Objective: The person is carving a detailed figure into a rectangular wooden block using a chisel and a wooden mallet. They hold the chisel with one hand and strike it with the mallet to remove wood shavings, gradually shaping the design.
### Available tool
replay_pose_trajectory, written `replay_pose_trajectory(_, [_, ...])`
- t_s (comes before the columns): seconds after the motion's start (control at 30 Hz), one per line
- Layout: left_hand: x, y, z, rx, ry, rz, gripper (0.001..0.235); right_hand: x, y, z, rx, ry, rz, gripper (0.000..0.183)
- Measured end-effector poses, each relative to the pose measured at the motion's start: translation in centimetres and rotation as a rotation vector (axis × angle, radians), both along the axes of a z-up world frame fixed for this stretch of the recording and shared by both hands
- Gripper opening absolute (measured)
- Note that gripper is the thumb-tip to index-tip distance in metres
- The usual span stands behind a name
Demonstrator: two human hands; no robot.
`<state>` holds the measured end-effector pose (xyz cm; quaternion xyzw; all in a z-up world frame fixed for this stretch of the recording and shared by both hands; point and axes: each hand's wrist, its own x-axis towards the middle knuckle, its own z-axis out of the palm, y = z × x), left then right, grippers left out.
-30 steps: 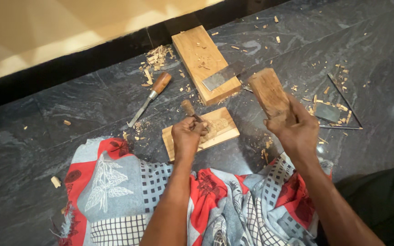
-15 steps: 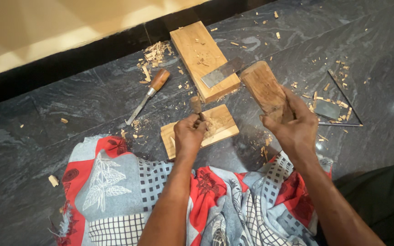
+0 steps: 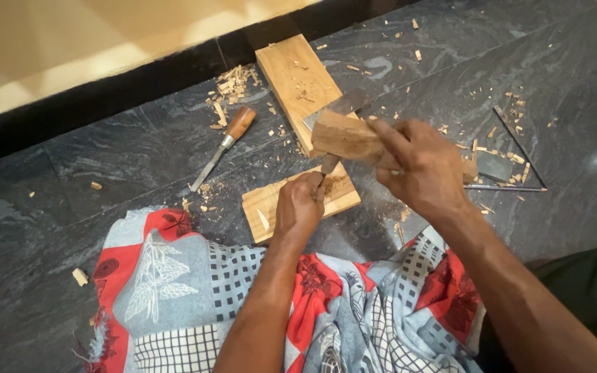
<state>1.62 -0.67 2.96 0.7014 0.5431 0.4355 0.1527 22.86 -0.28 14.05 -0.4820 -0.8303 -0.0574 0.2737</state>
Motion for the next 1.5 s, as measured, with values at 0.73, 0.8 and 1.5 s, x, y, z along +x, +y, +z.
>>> replay_pose_trajectory(0.73, [-3.1,1.3,-3.5,-0.314,-1.24,0.132,0.009,4.0,-3.0,-13.2,-0.598,0.106,-0.454,0.066])
replay_pose_trajectory(0.8, [-3.0,1.2,-2.9,-0.326,-1.188,0.136,0.007,3.4,-3.6,-13.0,-0.222,0.068,-0.321,0.054])
replay_pose_trajectory(1.5, [-3.4,-1.4,4.0,-0.686,0.526,0.136,0.137,3.4,-4.3,-6.2,-1.095,1.304,-0.294,0.032])
